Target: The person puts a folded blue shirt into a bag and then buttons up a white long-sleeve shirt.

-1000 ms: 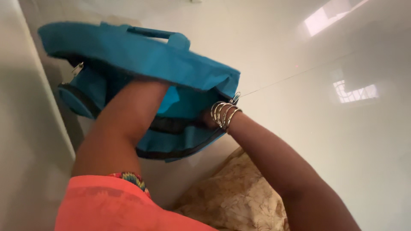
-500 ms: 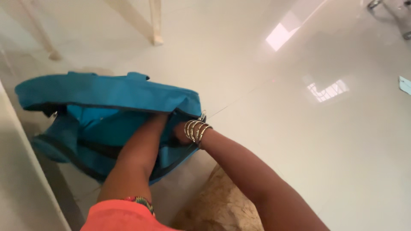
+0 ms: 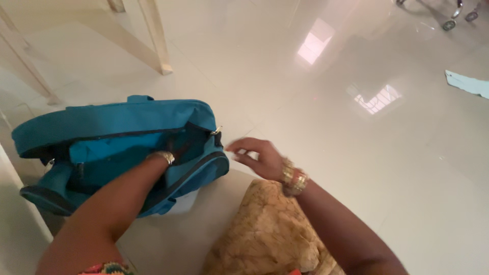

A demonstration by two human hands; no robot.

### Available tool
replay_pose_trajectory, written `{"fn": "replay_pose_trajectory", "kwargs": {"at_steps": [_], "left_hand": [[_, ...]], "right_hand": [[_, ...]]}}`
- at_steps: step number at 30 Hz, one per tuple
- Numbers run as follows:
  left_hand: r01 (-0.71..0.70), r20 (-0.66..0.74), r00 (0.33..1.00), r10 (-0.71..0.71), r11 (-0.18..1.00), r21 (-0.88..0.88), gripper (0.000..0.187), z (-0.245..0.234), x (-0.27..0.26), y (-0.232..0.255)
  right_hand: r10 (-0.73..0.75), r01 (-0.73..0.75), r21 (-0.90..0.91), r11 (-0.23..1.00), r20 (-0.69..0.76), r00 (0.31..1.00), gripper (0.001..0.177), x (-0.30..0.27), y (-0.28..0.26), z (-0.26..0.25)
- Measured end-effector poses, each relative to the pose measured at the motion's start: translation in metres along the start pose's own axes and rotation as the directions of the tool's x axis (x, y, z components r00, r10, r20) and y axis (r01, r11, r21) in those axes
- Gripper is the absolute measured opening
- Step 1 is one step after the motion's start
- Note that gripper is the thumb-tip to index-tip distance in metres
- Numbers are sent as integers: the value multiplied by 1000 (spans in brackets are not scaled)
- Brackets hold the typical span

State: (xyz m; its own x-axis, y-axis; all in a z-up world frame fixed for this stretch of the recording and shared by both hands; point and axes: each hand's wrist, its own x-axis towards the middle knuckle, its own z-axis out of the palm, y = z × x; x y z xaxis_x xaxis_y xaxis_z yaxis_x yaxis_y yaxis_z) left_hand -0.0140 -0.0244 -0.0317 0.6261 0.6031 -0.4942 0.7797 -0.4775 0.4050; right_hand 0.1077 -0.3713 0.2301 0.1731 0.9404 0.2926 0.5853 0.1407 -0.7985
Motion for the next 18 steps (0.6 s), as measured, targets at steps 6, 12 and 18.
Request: {"fn": "replay_pose_trajectory", "kwargs": {"at_steps": [6,12,18], "left_hand": [[-31,134,990,-38,878,477,87,16,-41,19],[38,99,991,-95,882,470,66,-66,-113,72],[36,63,994,-84,833,552,50,-155,-191,147]], "right_hand": [[253,-279,-74,958,-251,935,31,-154,3,-68],[471,-657,-105,746,-614,634,36,-373,1,-128],[423,-920,119,374,-905,55,37,-628,-45,-130]]}}
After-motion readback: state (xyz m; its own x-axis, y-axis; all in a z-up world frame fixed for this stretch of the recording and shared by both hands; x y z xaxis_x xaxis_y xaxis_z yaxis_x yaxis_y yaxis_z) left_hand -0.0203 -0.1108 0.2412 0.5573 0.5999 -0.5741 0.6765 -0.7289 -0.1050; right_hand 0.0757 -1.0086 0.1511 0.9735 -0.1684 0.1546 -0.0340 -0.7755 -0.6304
